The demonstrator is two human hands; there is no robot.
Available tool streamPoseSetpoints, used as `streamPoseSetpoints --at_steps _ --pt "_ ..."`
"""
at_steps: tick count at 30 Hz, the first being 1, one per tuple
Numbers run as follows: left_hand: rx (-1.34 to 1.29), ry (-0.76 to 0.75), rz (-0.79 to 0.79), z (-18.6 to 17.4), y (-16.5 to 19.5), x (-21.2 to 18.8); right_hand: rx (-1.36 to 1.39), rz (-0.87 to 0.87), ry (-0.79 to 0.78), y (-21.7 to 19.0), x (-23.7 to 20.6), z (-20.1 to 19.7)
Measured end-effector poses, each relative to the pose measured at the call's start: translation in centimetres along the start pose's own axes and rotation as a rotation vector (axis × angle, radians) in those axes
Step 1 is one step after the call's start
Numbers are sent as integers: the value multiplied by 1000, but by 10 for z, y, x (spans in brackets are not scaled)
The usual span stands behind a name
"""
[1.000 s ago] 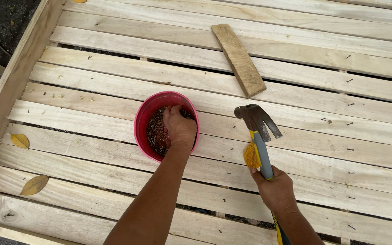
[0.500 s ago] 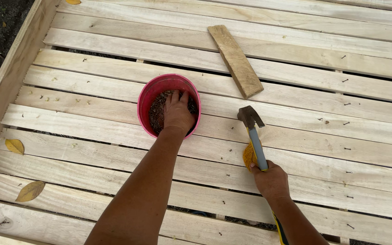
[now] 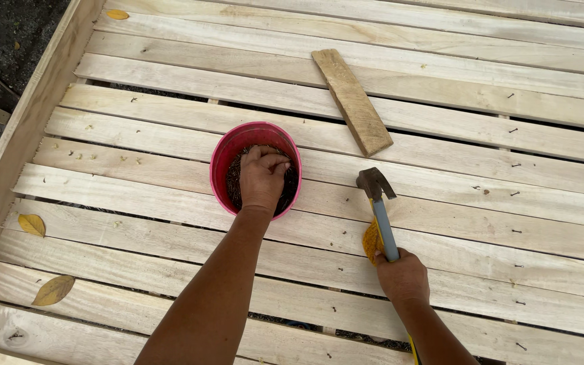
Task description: The person takes nails from a pink bucket and hammers them into the wooden slats of a large frame, working along the slats one nail at a time. They hold the hammer in one hand while positioning each nail with the other hand and driving it flush into the wood.
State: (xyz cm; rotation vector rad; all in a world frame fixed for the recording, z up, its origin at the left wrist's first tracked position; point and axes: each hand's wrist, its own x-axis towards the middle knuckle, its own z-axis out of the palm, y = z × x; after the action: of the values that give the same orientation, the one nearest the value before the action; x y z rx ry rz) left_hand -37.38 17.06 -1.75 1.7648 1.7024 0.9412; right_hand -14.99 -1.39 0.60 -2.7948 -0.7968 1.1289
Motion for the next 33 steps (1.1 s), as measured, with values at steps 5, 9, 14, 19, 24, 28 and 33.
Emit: streamPoseSetpoints --at_steps 5,9,14,19,24,28,33 --pt "-321 -11 -195 0 1 4 -7 6 -5 1 3 1" --pt "-431 -112 -308 1 8 4 -3 29 -13 0 3 1" --pt "-326 -109 -302 -3 21 2 -15 17 -23 1 3 1" --pt "-280 -54 -329 -9 25 0 -8 17 -18 1 3 1" --pt "-305 73 -168 -3 31 3 7 34 -27 1 3 0" --pt "-373 155 160 12 46 4 4 8 -11 1 3 0" --pt "-408 -41 134 36 68 -3 20 17 -27 2 4 0"
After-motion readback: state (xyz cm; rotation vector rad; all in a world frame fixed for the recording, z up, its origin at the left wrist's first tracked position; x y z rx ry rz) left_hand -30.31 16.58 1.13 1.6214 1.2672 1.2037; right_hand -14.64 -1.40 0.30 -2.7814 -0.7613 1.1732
